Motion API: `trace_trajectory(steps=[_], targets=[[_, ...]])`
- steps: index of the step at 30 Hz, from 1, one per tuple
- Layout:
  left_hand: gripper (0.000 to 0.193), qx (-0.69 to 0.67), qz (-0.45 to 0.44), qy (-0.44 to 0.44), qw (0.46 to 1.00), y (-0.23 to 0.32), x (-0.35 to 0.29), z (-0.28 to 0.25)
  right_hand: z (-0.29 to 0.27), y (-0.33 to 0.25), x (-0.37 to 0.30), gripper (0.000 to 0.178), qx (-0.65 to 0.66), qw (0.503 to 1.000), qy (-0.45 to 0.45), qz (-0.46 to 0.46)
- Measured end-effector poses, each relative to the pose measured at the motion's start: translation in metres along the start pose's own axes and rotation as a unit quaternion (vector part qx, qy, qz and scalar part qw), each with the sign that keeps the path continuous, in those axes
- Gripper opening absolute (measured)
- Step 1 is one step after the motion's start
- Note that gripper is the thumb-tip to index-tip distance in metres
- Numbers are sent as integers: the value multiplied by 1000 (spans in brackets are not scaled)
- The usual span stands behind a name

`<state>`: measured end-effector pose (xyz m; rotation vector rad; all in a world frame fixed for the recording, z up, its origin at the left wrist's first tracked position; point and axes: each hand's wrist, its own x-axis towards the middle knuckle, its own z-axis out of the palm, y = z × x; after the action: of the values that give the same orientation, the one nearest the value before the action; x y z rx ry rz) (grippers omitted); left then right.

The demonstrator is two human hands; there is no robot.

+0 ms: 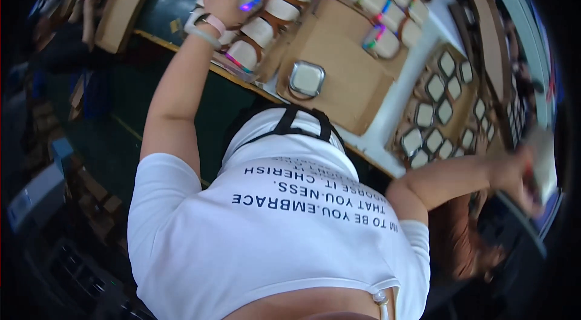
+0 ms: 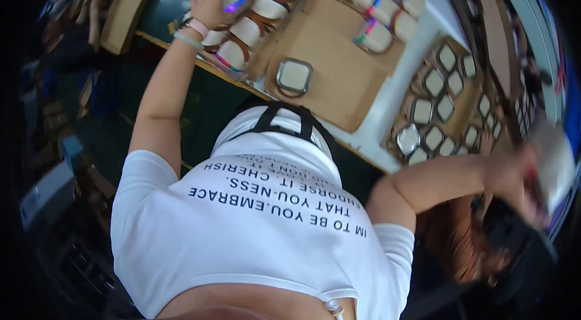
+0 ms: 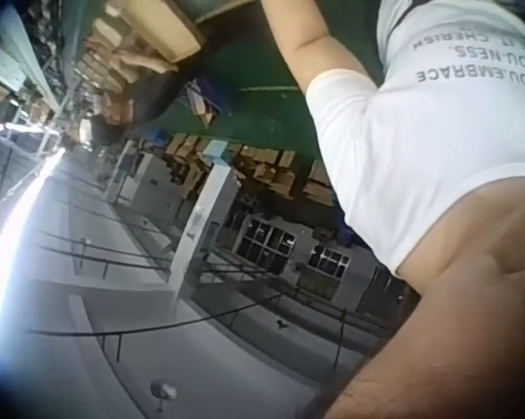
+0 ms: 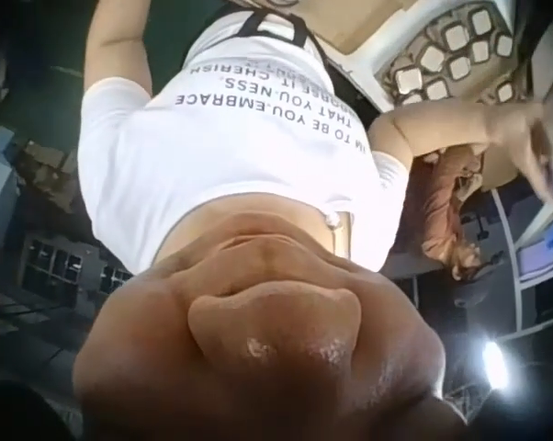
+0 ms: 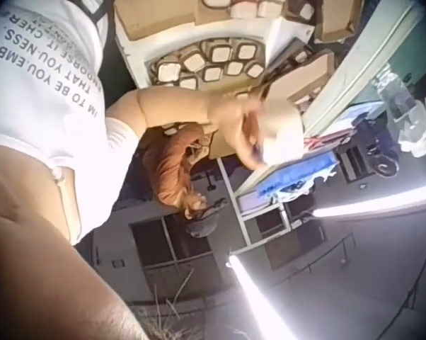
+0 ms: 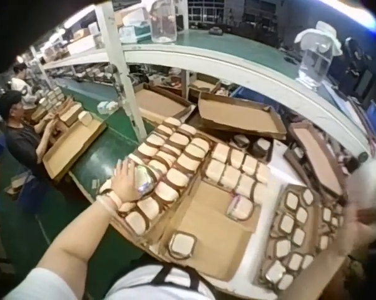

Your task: Packaging and organizing small electronic LED devices into cardboard trays on a factory production line.

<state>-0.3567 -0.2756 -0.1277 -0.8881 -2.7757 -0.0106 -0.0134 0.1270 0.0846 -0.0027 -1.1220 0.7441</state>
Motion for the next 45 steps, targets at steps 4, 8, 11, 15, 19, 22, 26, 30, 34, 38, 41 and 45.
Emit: trace_trajectory(steps=[4, 8, 11, 15, 19, 22, 26, 30, 34, 38, 41, 45], targets=[[79, -86, 24, 18, 996, -12, 11, 30, -58, -60, 9, 86, -54, 997, 53, 11], [77, -152, 87, 44, 984, -31, 9, 41, -25, -117, 4, 58, -247, 965, -4, -86], [80, -302, -10, 98, 948, -23, 8, -25, -31, -158, 16, 33, -467, 832, -81, -287], [77, -513, -96, 334, 785, -13, 15, -141, -17, -159, -69, 76, -255, 941, -98, 200], [71, -593, -39, 209, 777, 24, -1, -119, -41, -64, -206, 101, -260, 830, -354, 344], [90, -651, 9, -118, 750, 128, -54, -64, -72, -37, -294, 94, -219, 736, -207, 607], [86, -520, 176, -112, 828, 195, -91, -21, -95, -31, -325, 91, -453, 667, -378, 455], [74, -457, 252, -107, 846, 222, -95, 26, -101, -35, -322, 87, -509, 626, -478, 347], [71, -338, 306, -123, 882, 223, -103, 49, -98, -45, -318, 77, -476, 569, -596, 309], [68, -268, 373, -131, 878, 229, -115, 50, -105, -43, -321, 68, -419, 544, -695, 211], [68, -250, 381, -133, 880, 230, -118, 49, -111, -37, -315, 68, -379, 548, -716, 210], [75, -246, 368, -153, 884, 229, -120, 45, -119, -32, -314, 68, -324, 571, -723, 214]])
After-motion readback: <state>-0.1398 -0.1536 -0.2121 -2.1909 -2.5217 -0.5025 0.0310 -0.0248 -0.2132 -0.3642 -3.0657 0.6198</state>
